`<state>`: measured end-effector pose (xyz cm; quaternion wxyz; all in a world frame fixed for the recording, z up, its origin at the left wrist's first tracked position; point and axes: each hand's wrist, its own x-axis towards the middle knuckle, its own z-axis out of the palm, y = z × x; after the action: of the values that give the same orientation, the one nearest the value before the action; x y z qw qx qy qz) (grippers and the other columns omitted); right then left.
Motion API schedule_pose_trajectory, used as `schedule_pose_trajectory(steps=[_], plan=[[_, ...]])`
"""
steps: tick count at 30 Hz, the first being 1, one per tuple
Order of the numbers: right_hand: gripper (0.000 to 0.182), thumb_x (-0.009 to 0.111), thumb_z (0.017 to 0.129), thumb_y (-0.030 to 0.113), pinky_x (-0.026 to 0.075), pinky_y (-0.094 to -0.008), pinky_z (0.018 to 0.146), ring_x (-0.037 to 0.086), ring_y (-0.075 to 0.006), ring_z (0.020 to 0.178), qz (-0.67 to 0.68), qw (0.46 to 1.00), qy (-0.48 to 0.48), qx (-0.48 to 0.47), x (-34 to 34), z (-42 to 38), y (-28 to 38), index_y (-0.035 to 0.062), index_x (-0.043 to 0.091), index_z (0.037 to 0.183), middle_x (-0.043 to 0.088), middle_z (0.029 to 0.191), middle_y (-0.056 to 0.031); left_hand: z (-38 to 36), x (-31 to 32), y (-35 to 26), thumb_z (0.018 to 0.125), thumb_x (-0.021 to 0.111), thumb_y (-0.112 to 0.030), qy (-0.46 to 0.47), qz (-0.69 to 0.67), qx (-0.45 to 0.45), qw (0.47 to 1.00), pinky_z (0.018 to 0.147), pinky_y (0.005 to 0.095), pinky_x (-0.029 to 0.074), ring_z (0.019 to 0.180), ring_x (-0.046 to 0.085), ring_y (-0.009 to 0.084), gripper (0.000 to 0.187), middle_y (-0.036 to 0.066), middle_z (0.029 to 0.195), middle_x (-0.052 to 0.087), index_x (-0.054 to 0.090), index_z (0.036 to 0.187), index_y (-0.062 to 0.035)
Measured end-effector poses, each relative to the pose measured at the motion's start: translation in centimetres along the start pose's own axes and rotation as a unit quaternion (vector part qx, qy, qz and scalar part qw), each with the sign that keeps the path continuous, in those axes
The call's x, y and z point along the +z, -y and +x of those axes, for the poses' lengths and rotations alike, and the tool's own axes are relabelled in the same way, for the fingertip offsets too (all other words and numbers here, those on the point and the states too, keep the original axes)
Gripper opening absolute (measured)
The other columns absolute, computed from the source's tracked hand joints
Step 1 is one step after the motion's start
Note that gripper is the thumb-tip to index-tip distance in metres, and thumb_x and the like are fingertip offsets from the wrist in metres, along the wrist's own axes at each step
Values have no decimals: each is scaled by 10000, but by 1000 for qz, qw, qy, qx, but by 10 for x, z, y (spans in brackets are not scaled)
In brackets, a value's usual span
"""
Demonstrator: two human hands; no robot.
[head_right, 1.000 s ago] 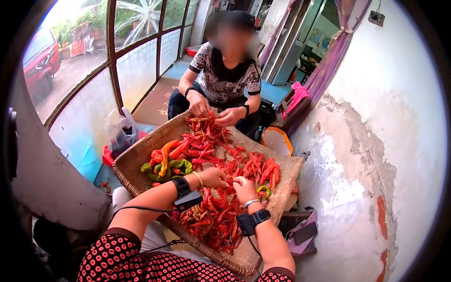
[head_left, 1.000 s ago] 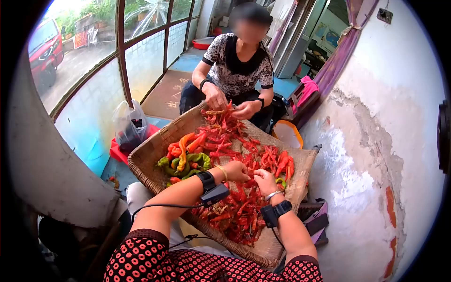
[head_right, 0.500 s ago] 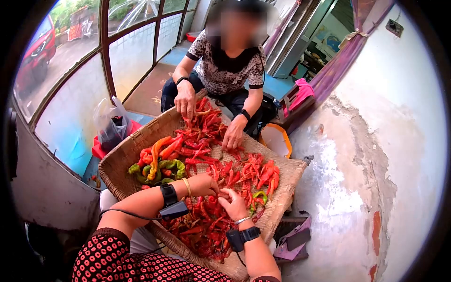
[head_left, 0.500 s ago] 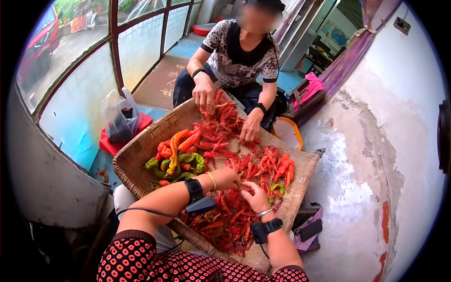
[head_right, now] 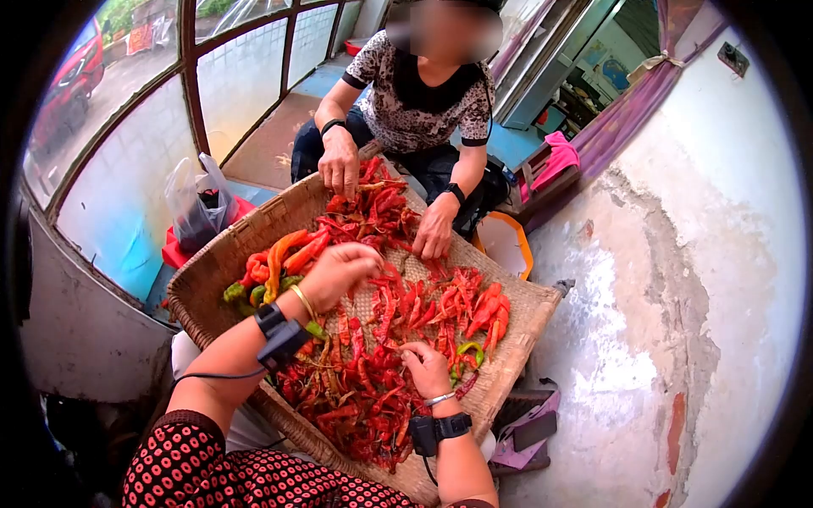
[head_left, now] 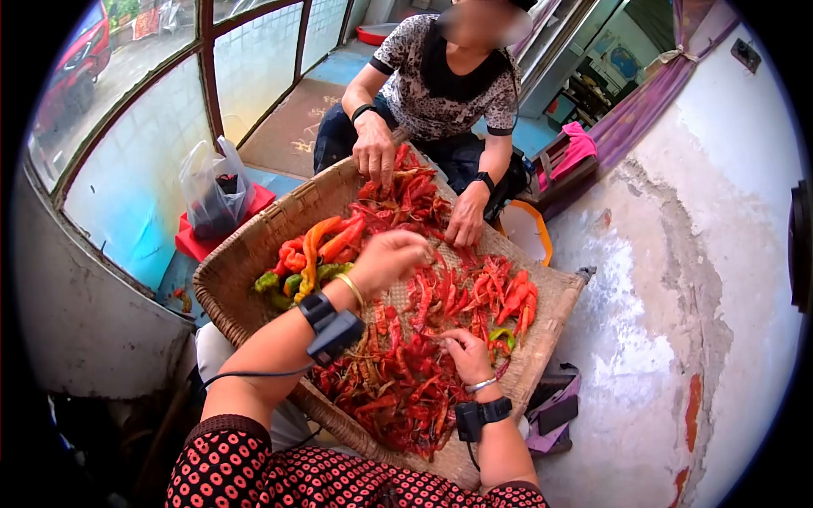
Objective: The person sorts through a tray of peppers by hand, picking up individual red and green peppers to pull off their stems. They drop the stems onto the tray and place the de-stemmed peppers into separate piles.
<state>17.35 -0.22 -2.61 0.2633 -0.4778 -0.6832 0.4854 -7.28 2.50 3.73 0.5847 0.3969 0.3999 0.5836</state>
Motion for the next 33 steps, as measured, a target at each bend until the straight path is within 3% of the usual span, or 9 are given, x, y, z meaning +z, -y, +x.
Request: schedule_pose_trajectory(steps=[2,5,7,10,13,15,18,24,33], plan=[[159,513,828,120,461,-250,626,580,-104,677,16,1000,-12,-3,-1,-1,0,19,598,916,613,745,-54,9,-13,-1,845,518,-107,-79,-94,23,992,489,179,417,547,502,41,115,-2,728,602,584,920,-49],[176,531,813,146,462,-268,659,591,-155,716,-59,998,0,-12,-4,-2,-5,34,598,931,613,772,-79,17,-28,17,870,480,-161,-253,-167,10,953,520,216,434,632,531,85,462,34,938,537,306,1279,-34],[214,568,785,185,462,-308,697,587,-235,764,-164,982,-18,-93,-4,-1,5,49,595,948,598,837,-102,9,-21,17,871,465,-156,-252,-124,-43,959,566,246,462,705,546,140,606,89,1056,466,112,1352,-51],[259,614,738,205,459,-376,718,563,-294,806,-400,908,7,-122,-1,-10,14,70,592,958,562,914,-109,1,-3,33,846,494,-124,-133,-5,-87,987,581,255,467,740,549,145,517,101,1035,482,261,1300,-43],[247,607,736,188,461,-383,714,568,-297,806,-388,917,13,-88,-1,-8,2,76,595,956,579,910,-109,-7,8,61,817,558,-159,131,192,-87,969,609,236,473,641,562,103,276,33,829,604,554,1069,-46],[229,589,737,134,468,-360,713,583,-289,804,-366,922,-11,-123,-1,-5,7,58,591,953,600,892,-117,-19,18,71,789,595,-182,198,358,45,911,704,277,474,759,597,154,301,71,867,628,564,1044,-25],[155,537,766,-7,464,-238,667,580,-117,745,-93,990,-24,-106,-2,-9,14,-2,588,912,610,815,-50,-32,31,76,780,609,-204,229,346,42,909,710,294,467,797,595,171,290,94,869,626,581,1012,-33],[113,524,791,-25,458,-206,583,555,-81,633,100,993,-61,-35,-2,-14,21,-4,579,887,587,758,-24,-38,34,70,784,593,-221,317,318,-15,893,537,277,461,568,564,127,224,55,689,606,614,925,-48],[91,531,791,-9,458,-204,550,541,-88,578,204,971,-123,-6,-6,-17,28,13,562,874,571,727,-22,-39,39,68,814,603,-268,325,238,-133,905,516,215,404,561,467,54,225,-24,624,532,603,867,-50]])
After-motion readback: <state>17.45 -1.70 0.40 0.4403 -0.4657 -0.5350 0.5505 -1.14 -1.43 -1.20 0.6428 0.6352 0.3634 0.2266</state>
